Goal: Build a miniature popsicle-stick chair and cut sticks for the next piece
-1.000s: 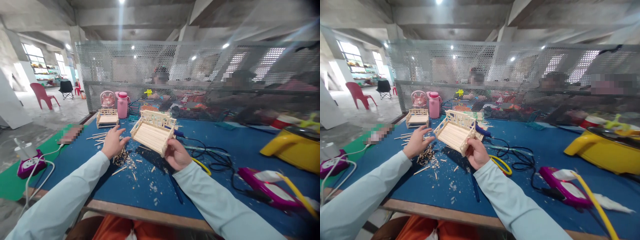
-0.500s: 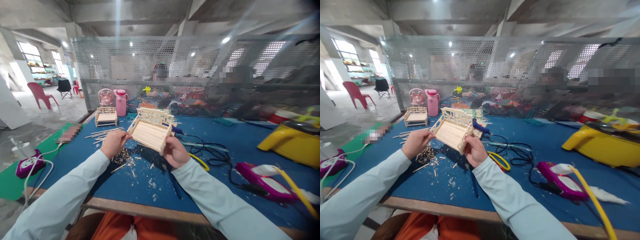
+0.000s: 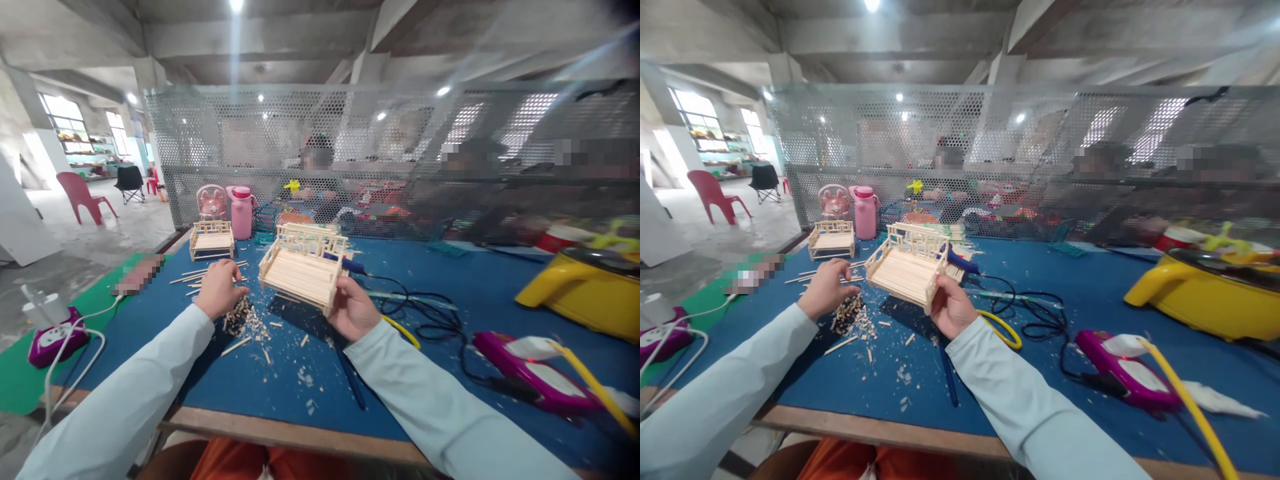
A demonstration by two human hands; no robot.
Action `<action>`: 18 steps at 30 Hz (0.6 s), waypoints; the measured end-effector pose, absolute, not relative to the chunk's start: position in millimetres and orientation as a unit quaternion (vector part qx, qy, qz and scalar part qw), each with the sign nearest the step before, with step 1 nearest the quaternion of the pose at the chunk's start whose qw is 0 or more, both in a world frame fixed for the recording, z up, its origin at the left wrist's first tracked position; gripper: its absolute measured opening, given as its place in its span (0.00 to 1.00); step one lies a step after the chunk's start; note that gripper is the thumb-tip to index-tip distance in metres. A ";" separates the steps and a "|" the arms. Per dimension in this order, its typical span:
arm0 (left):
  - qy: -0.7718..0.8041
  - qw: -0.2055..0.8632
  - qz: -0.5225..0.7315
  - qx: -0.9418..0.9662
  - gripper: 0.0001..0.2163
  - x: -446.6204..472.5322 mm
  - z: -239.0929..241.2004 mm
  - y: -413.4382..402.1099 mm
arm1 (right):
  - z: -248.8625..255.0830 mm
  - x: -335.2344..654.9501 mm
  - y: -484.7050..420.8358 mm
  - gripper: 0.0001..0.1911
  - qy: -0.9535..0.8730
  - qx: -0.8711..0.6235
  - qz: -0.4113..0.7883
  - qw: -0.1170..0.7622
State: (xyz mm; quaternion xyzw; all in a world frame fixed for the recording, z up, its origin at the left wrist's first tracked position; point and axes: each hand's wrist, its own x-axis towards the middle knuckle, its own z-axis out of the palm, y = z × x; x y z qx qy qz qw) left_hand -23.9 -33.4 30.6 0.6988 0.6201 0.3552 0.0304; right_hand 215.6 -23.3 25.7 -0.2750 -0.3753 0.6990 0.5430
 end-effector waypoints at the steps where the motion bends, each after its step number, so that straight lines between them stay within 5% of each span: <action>1: 0.589 0.035 0.374 0.715 0.11 -23.2 30.0 -33.5 | 25.8 215.4 -24.1 0.12 -0.374 -0.275 0.699 0.544; 5: 0.443 0.207 0.449 0.748 0.28 -15.9 26.3 -36.0 | 26.9 214.8 -26.7 0.11 -0.359 -0.276 0.708 0.542; 7: 0.387 0.279 0.453 0.753 0.29 -12.3 24.9 -36.9 | 26.8 214.6 -26.9 0.11 -0.364 -0.276 0.713 0.532; 13: 0.471 0.158 0.370 0.785 0.11 -6.3 22.5 -36.8 | 23.2 210.6 -27.5 0.15 -0.417 -0.273 0.683 0.534; 18: 0.551 0.121 0.342 0.751 0.12 -5.8 21.5 -37.3 | 25.0 207.6 -32.0 0.18 -0.442 -0.263 0.659 0.548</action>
